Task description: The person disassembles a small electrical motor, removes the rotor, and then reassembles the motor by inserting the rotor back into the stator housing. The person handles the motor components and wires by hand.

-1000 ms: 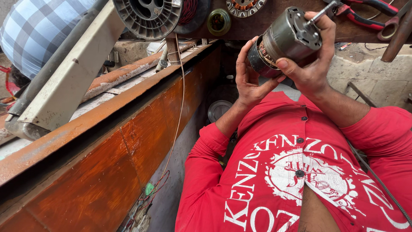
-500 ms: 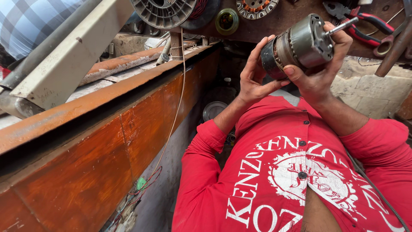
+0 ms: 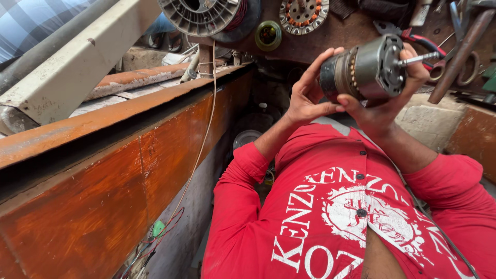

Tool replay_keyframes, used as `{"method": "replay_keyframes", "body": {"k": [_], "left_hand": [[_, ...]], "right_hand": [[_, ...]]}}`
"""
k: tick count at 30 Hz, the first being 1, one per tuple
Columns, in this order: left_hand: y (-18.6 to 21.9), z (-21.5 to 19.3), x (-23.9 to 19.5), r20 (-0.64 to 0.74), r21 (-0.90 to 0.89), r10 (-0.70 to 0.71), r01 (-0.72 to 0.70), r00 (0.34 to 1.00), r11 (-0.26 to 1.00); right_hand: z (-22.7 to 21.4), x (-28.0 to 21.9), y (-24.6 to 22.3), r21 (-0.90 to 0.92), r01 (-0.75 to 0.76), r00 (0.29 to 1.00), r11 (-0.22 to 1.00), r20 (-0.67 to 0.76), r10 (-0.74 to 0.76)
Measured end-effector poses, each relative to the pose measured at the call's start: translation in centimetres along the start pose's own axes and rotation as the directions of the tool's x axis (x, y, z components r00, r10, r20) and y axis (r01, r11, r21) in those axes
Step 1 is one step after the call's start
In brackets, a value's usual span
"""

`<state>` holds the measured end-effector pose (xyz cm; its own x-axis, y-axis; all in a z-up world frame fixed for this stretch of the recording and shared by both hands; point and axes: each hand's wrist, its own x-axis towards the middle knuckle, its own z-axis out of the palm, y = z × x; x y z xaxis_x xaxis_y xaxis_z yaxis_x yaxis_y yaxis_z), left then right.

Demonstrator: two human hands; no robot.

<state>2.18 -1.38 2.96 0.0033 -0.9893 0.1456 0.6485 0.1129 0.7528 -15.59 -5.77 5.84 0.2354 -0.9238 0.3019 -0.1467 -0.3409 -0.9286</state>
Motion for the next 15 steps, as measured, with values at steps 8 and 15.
{"method": "replay_keyframes", "body": {"k": [8,15], "left_hand": [[1.7,0.1,0.9,0.066,-0.026,-0.055,0.057,0.996,0.998],[2.0,2.5,1.5,0.028,-0.395,-0.115,0.117,0.993,0.911]], "right_hand": [[-0.3,-1.1,-0.6,0.167,-0.156,0.988,0.974,0.008,0.156],[-1.4,1.0,-4.6,-0.182,0.035,0.988,0.983,0.153,-0.006]]}}
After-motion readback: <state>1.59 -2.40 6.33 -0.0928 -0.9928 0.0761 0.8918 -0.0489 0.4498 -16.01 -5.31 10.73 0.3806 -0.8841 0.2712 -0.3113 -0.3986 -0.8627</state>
